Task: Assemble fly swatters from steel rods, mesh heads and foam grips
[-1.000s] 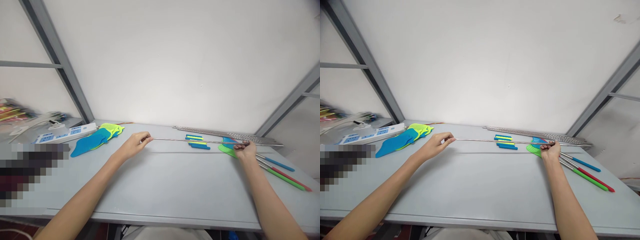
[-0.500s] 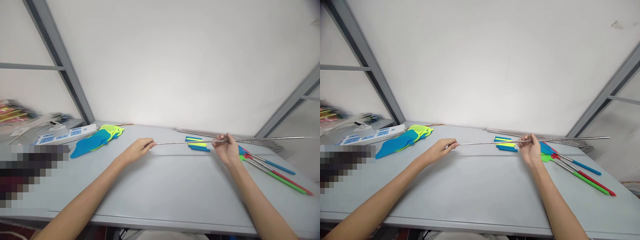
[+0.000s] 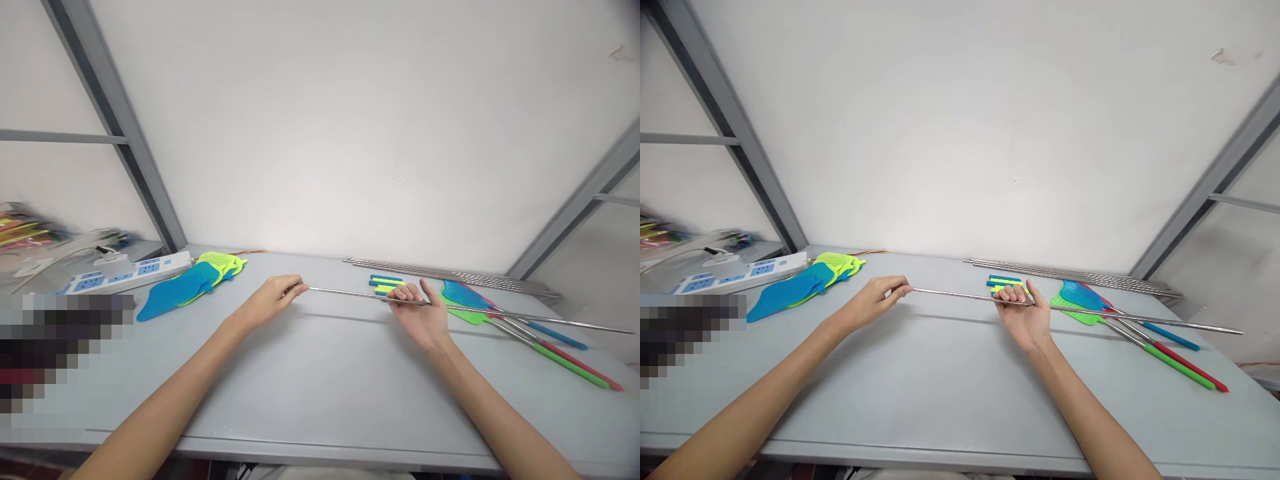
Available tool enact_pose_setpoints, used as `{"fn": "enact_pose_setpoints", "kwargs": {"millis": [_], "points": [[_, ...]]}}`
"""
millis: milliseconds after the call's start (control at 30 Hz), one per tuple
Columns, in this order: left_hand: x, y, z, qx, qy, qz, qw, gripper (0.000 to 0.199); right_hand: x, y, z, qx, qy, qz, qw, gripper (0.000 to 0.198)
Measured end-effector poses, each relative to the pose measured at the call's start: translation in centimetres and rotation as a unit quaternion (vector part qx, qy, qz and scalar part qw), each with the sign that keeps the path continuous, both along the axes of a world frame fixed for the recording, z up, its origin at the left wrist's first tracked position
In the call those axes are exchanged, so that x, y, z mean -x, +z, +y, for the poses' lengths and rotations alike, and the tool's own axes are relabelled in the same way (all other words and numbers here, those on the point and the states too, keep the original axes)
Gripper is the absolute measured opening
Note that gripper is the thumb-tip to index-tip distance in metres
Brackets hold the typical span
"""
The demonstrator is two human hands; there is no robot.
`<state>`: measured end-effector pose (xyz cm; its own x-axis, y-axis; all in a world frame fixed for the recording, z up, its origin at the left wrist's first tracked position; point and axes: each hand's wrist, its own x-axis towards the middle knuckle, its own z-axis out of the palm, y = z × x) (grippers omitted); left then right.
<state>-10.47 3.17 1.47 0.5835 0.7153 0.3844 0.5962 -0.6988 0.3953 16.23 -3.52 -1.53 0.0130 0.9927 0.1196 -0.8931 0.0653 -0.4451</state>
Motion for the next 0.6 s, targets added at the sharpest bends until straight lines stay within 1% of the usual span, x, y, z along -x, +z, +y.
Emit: {"fn": "enact_pose_setpoints", "kwargs": {"millis": [233,400,500,600], "points": [[-0.2,-0.2,-0.3,0.007,-0.011,-0.002,1.0,0.029,0.2,0.2,-0.1,-0.013,-0.012,0.014,1.0,0.035],[-0.3,-0.2,-0.3,-0.002,-0.001,-0.013,1.0,0.028,0.4,0.5,0.7,-0.008,-0.025,0.015,1.0,0.036],[-0.1,-0.2,-0.1,-0.017,0.022,-0.038,0.999,0.028,0.9,1.0,1.8,0.003,-0.021,0.036,0.999,0.037],[0.1,-0.5,0.2,-0.034,0.067,-0.075,0.994,0.028,1.7,1.8,3.1,0.007,-0.028,0.044,0.999,0.036]]}}
